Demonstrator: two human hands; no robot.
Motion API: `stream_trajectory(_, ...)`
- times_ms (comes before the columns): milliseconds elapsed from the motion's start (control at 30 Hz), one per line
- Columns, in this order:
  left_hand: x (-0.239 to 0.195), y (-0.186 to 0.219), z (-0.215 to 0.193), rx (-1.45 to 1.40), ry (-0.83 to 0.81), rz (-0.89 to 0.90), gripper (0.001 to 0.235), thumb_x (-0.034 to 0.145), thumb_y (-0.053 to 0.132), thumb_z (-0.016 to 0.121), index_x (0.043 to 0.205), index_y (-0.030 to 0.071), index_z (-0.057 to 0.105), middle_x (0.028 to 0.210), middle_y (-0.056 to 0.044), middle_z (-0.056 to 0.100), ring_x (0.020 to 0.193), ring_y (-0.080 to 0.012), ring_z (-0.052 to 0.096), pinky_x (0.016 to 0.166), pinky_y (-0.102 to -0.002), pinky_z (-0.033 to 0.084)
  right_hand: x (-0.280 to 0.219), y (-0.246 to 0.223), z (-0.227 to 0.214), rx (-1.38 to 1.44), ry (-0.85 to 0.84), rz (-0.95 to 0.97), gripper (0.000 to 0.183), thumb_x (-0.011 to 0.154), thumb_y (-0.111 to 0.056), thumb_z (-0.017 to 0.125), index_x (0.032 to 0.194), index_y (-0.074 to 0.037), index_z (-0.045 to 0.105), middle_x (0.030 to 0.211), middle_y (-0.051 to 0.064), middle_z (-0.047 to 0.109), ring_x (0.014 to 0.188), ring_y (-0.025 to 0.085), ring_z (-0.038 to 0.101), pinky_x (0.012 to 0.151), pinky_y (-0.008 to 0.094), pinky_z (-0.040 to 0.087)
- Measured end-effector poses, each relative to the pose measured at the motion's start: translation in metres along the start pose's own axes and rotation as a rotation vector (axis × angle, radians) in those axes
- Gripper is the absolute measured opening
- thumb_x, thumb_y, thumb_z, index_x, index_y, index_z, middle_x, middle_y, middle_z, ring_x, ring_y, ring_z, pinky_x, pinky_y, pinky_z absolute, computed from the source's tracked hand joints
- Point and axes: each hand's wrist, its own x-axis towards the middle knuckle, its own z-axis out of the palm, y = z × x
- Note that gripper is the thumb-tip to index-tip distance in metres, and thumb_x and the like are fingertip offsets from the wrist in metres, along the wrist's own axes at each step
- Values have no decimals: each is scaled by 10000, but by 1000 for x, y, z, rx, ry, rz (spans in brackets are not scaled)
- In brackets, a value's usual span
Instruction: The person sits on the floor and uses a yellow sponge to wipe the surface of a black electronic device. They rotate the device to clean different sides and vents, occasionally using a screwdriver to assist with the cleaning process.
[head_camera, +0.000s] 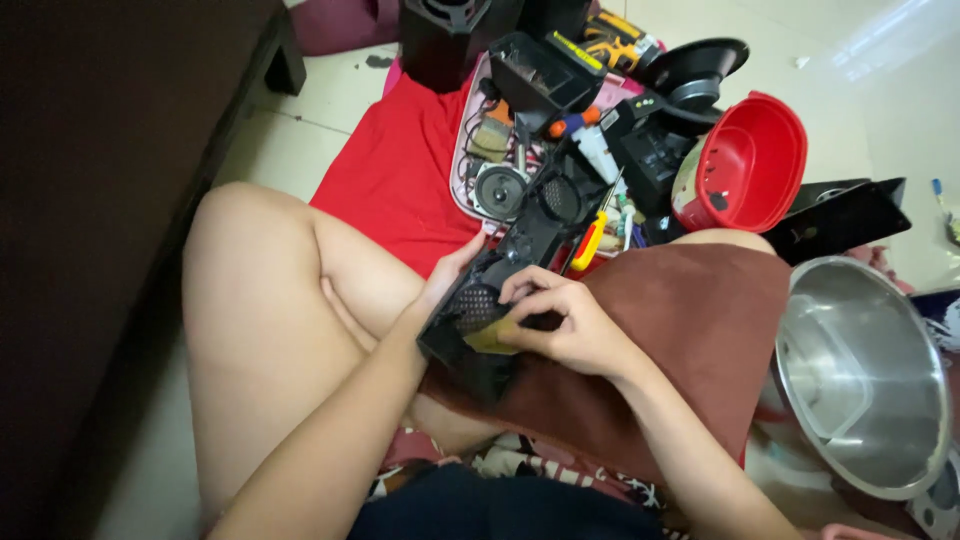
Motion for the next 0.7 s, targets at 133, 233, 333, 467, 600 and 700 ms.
stream_trajectory(133,-3,-2,9,1472,-142,897,547,779,106,617,1271,-44,431,1241,-273,464,1164,-377,419,1002,-425,323,5,20,-15,138,73,31,38,688,-84,721,712,-67,696,926,80,619,820,147,562,762,315,463)
stream_trajectory(233,-82,-2,122,429,160,13,500,720,411,654,1130,129,607,1087,-26,625,817,-199,614,815,-281,493,10,26,-28,297,172,57,63,676,-10,720,664,9,661,869,130,637,754,152,567,728,284,465)
stream_trajectory(333,-121,9,164,206,134,-72,525,767,330,591,1172,-3,560,1148,-219,565,968,-328,582,883,-426,452,16,13,-44,533,389,81,108,703,-35,673,643,16,599,827,140,614,714,151,551,682,271,457)
stream_trajectory(467,-113,35,163,168,71,-48,487,762,292,612,1126,-29,574,1078,-238,590,907,-337,606,850,-434,471,27,24,-55,636,649,344,72,706,-22,674,712,6,608,591,20,475,461,78,371,480,237,397)
stream_trajectory(600,-123,69,189,359,95,24,443,715,299,671,965,-58,592,836,-228,613,731,-313,619,678,-465,522,40,33,-54,521,638,515,117,682,-14,673,632,-17,568,449,-27,334,330,37,255,331,225,283)
stream_trajectory(700,-126,80,187,530,251,140,479,667,334,719,936,-34,573,743,-147,570,663,-248,594,586,-417,529,44,41,-54,557,675,556,161,701,-27,672,627,-37,528,432,-32,303,343,61,263,355,221,262)
